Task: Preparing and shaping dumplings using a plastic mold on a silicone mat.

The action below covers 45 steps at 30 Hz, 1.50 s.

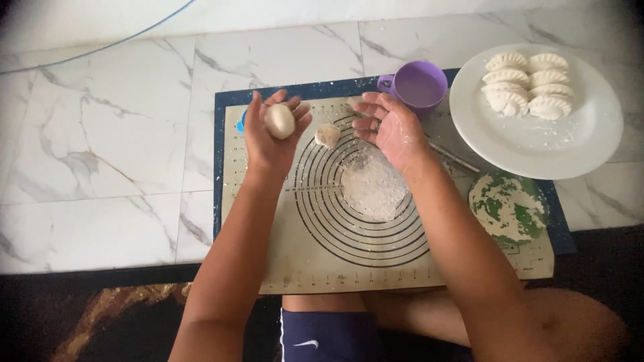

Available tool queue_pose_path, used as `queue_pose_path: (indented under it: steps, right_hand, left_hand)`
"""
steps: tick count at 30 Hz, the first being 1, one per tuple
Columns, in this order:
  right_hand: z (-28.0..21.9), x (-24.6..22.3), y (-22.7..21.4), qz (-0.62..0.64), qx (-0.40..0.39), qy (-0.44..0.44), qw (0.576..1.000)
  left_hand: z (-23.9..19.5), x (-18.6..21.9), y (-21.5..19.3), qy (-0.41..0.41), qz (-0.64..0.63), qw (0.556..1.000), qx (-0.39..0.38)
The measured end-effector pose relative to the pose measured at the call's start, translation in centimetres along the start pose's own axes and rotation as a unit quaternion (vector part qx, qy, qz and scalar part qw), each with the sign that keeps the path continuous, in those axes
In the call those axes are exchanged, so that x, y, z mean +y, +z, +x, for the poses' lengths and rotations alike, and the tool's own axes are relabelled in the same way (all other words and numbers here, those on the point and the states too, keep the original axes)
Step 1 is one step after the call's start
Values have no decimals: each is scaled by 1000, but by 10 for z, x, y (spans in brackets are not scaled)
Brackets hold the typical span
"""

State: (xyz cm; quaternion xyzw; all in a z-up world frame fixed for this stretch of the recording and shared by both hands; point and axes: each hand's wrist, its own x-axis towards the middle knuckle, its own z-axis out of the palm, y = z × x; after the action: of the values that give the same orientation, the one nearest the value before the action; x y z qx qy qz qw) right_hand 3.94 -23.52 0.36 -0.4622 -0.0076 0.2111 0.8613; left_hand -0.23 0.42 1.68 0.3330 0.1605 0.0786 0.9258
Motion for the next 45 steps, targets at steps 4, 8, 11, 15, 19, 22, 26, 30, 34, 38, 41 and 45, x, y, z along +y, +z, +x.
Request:
queue_pose_path:
  steps: [4, 8, 11, 15, 19, 22, 26, 30, 34, 38, 41, 45]
  right_hand:
    - [0, -2, 2, 6, -3, 4, 1000]
    - [1, 2, 0, 0, -3, 2, 1000]
    - [1, 4, -4, 1, -4, -2, 1000]
    - [1, 1, -3, 23, -5, -6, 1000]
    - [2, 2, -6, 24, -2, -4, 1000]
    - [4, 6, -8, 17, -8, -7, 1000]
    - [4, 6, -4, 6, -6, -5, 1000]
    - [6, 14, -8, -1, -4, -14, 1000]
    - [6, 13, -6, 9, -4, -19, 1000]
    - [5, 10, -1, -1, -7, -5, 1000]
    - [7, 10, -1, 7, -12, 7, 1000]
    - [6, 13, 2, 7, -16, 16, 1000]
  left_hand:
    - [-11, 2, 0, -61, 20, 993, -99]
    - [3, -8, -11, -26, 35, 994, -104]
    - [2, -7, -11, -42, 13, 996, -73]
    - [1, -6, -10, -34, -9, 999, -25]
    - [-3, -10, -10, -2, 12, 1000, 1]
    - [1, -13, -11, 23, 32, 999, -4]
    - [-11, -12, 4, 30, 46, 998, 1]
    - [-18, -7, 5, 116, 210, 968, -71]
    - [-1, -23, -1, 35, 30, 990, -132]
    - [17, -26, -18, -19, -12, 994, -110]
    - [13, -16, -13, -31, -67, 994, -84]
    - [12, -14, -20, -50, -13, 992, -117]
